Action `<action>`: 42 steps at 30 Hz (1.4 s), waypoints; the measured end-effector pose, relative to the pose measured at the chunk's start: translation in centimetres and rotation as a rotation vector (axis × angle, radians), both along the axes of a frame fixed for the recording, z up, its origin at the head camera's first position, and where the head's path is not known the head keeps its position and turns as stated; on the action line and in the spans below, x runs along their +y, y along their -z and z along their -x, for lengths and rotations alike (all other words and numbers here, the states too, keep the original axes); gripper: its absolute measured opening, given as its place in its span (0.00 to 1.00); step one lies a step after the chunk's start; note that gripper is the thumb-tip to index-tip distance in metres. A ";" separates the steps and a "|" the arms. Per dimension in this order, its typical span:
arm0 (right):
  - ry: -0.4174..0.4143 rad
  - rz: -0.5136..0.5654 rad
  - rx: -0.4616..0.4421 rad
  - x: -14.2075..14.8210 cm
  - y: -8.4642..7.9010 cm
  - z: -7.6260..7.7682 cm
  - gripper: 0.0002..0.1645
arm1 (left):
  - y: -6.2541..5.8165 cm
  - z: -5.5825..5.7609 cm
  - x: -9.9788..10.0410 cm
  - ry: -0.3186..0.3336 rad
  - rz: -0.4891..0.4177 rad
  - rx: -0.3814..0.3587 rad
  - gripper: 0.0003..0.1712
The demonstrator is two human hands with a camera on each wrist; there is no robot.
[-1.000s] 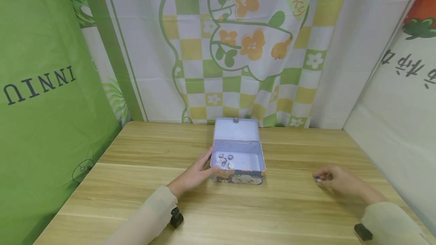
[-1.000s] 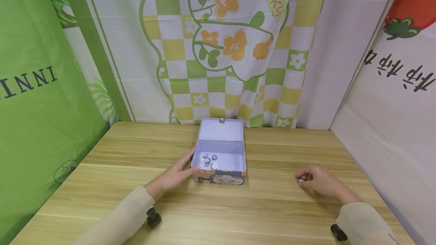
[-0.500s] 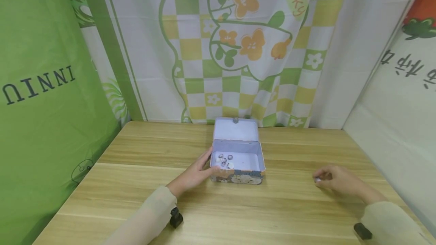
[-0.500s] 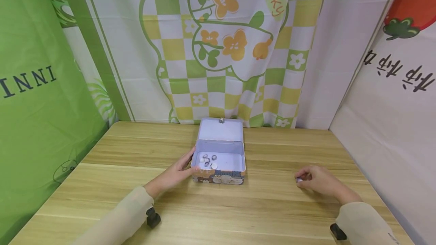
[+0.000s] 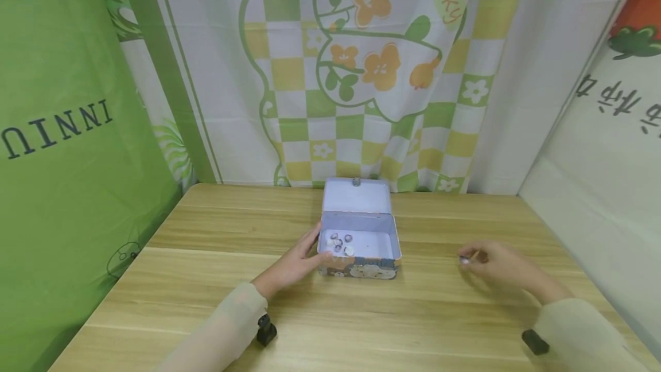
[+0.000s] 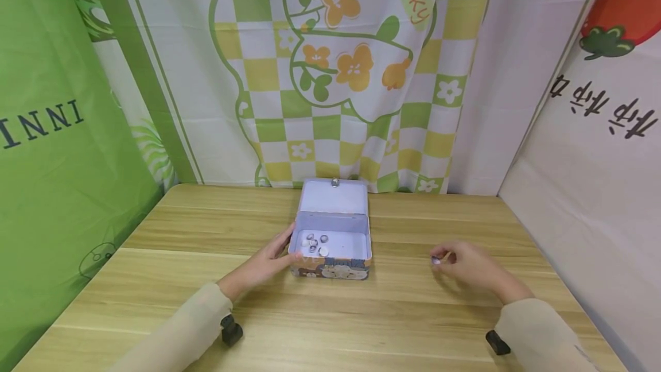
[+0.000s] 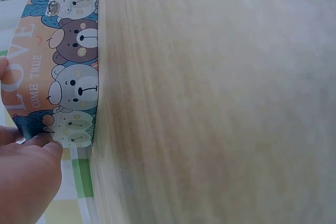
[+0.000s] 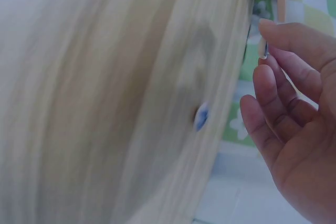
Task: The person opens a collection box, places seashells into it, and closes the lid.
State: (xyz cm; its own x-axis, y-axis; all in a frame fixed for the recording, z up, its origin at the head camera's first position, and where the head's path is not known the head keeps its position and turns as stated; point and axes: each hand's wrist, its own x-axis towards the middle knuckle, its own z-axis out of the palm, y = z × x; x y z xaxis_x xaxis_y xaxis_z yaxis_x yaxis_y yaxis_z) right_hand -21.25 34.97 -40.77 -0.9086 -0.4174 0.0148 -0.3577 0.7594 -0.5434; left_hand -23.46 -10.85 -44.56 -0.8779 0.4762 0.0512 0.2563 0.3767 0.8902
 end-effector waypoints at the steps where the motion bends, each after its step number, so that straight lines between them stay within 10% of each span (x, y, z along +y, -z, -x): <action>1: -0.009 0.001 0.012 -0.3 -0.1 0.1 0.19 | 0.0 0.0 0.0 0.001 -0.001 -0.002 0.54; 30: -0.192 0.092 0.195 -11.7 -3.2 4.7 0.13 | 0.0 0.0 0.0 -0.007 0.004 0.004 0.53; 42: -0.238 0.126 0.137 -15.0 -2.4 6.2 0.14 | 0.0 0.0 0.1 0.006 -0.014 0.008 0.52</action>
State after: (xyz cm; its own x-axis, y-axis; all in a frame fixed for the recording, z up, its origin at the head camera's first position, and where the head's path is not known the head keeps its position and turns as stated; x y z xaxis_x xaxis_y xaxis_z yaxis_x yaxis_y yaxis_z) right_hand -27.43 19.98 -38.34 -0.7713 -0.6056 0.1956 -0.5942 0.5752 -0.5623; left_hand -23.46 -10.74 -44.55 -0.8744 0.4809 0.0647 0.2657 0.3629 0.8931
